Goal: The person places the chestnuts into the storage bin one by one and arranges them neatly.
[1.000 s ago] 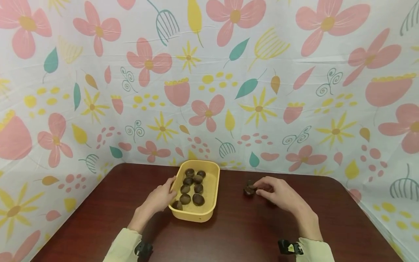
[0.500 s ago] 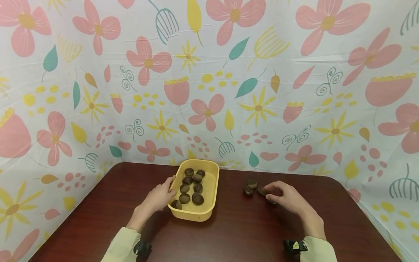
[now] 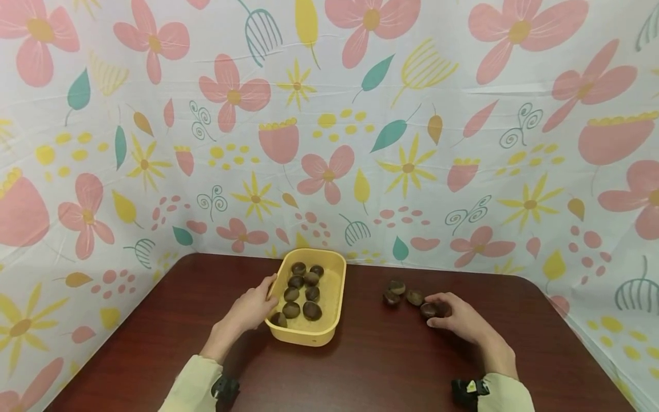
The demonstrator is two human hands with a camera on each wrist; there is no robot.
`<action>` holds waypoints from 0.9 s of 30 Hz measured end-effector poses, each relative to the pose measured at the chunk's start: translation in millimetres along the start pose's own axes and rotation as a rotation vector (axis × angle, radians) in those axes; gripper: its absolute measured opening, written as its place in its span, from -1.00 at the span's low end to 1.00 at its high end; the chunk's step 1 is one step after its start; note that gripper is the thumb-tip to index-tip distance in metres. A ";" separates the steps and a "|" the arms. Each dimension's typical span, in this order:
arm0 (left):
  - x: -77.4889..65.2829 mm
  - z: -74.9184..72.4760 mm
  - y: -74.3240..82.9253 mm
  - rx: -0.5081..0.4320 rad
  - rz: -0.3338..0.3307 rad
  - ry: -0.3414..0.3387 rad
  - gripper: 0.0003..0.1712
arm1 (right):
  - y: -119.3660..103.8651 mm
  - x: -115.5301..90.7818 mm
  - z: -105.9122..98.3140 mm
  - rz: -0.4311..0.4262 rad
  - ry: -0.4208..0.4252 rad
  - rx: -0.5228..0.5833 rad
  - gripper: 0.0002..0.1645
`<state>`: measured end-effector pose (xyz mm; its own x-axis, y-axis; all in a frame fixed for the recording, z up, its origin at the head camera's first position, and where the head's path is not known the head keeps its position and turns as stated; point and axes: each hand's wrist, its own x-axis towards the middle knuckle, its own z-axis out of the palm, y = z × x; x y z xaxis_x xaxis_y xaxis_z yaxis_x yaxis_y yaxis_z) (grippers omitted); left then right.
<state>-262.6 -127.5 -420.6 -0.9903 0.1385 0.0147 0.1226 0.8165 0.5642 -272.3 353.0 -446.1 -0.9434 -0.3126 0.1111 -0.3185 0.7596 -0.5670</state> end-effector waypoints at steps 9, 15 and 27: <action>1.1 -1.0 1.2 0.005 -0.003 0.001 -0.30 | -0.7 3.8 -0.8 0.035 0.007 -0.045 -0.43; 1.4 0.4 -0.7 0.007 -0.002 0.007 -0.30 | -13.5 5.8 -6.9 0.012 0.047 -0.045 -0.43; 2.1 1.7 -0.6 0.006 -0.006 0.012 -0.30 | -40.9 7.4 -14.3 -0.053 0.113 -0.038 -0.45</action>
<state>-264.6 -126.8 -422.4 -0.9917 0.1269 0.0214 0.1172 0.8209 0.5590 -267.6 327.8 -410.4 -0.9287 -0.2883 0.2332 -0.3698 0.7656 -0.5264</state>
